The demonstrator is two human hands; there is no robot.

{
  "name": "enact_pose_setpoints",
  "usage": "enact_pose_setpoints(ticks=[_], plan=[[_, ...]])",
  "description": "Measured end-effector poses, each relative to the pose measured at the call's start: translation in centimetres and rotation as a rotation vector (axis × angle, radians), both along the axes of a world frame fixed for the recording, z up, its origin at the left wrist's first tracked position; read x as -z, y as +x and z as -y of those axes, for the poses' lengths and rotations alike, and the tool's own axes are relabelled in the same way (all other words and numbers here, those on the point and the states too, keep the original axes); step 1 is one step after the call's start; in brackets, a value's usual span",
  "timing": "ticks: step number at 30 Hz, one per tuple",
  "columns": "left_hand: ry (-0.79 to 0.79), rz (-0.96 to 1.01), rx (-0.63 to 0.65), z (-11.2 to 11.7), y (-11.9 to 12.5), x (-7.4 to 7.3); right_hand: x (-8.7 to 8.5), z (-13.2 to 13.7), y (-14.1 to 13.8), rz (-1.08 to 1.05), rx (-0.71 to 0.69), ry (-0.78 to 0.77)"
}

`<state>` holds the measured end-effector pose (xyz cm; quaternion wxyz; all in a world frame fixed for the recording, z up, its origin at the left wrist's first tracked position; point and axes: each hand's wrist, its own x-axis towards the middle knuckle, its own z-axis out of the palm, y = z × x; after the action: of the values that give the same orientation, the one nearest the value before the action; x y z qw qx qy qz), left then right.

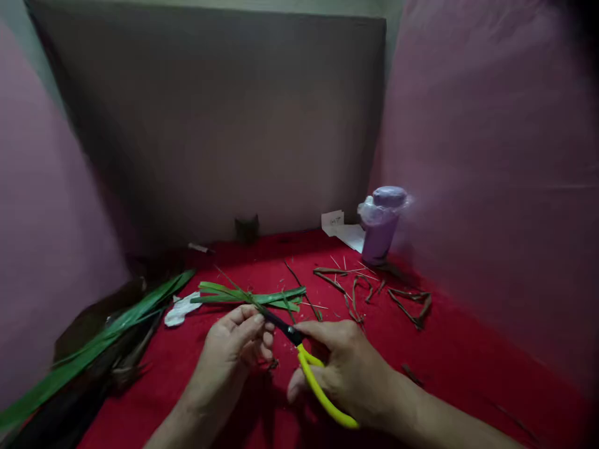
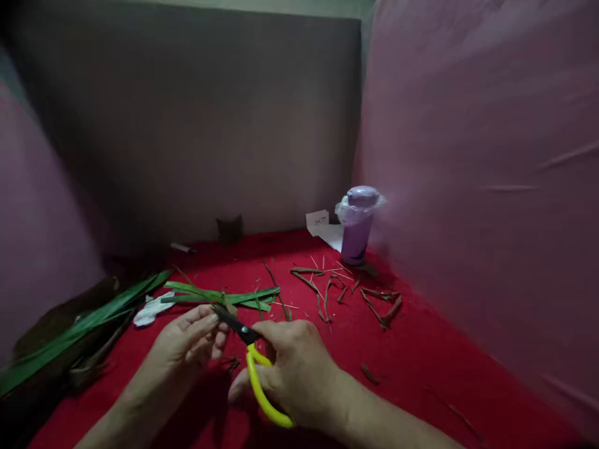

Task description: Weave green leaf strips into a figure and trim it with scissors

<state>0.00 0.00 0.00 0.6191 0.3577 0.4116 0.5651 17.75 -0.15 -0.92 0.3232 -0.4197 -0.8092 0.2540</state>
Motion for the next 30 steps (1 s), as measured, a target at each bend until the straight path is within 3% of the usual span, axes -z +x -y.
enact_pose_setpoints(ticks=[15,27,30], plan=[[-0.014,-0.007,-0.007,0.14,-0.04,0.0,0.0,0.05,-0.24,0.008,0.015,0.035],[-0.012,-0.018,-0.018,0.12,-0.03,-0.03,0.51,0.0,-0.37,-0.226,-0.087,-0.177],[-0.027,-0.02,-0.05,0.27,0.09,-0.27,0.16,0.12,-0.34,-0.219,-0.029,-0.163]])
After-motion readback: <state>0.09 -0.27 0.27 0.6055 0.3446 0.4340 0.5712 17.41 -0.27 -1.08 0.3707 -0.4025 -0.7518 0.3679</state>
